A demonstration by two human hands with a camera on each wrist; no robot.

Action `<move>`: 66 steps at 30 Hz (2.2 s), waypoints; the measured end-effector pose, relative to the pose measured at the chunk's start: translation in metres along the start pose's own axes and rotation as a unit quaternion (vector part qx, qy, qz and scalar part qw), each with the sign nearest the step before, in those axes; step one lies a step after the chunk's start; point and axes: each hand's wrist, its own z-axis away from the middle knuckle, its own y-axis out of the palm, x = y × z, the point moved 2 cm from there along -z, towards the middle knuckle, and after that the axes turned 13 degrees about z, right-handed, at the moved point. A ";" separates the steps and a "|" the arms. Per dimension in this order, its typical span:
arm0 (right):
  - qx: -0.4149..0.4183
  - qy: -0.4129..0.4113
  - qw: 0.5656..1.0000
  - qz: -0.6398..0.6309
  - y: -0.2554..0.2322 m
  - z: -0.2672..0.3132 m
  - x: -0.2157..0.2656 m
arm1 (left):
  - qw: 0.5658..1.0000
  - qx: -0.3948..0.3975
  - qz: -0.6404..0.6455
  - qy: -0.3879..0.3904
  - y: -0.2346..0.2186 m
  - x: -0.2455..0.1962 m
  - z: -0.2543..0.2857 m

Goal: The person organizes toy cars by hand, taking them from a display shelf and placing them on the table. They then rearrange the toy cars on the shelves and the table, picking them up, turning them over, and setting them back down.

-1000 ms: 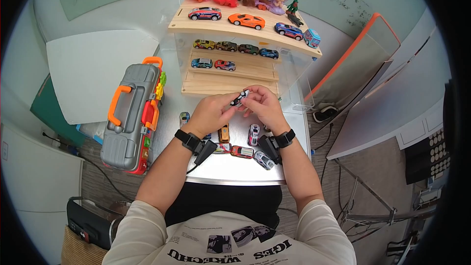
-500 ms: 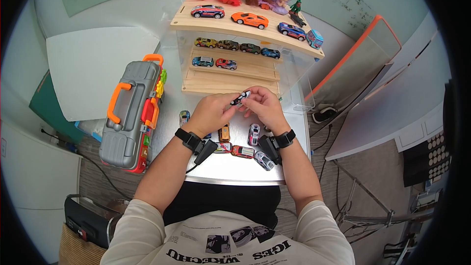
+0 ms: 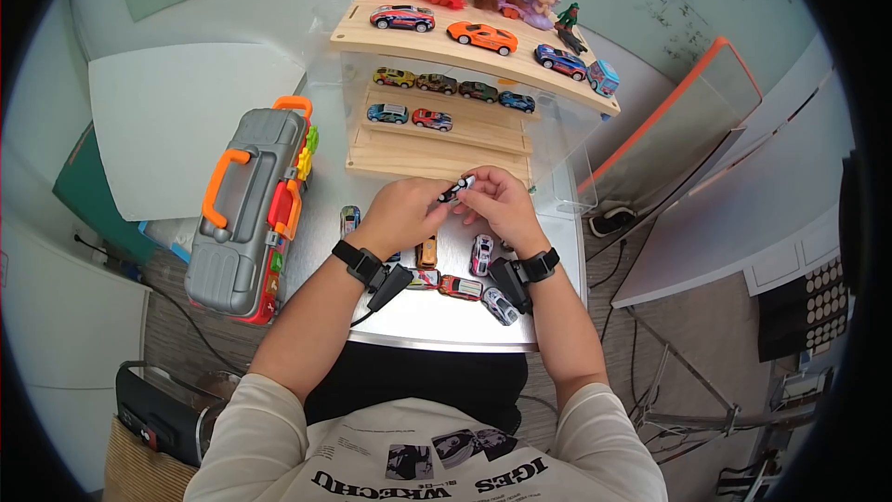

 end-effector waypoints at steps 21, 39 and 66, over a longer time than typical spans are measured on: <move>-0.010 0.000 1.000 0.012 0.000 0.000 0.000 | 1.000 0.002 -0.002 -0.012 -0.001 -0.002 0.000; -0.004 0.002 1.000 0.018 0.000 0.000 -0.001 | 1.000 -0.012 -0.006 0.026 0.003 0.007 0.001; -0.003 0.012 0.999 0.033 0.002 0.001 0.000 | 1.000 0.013 -0.014 0.002 0.002 0.003 0.000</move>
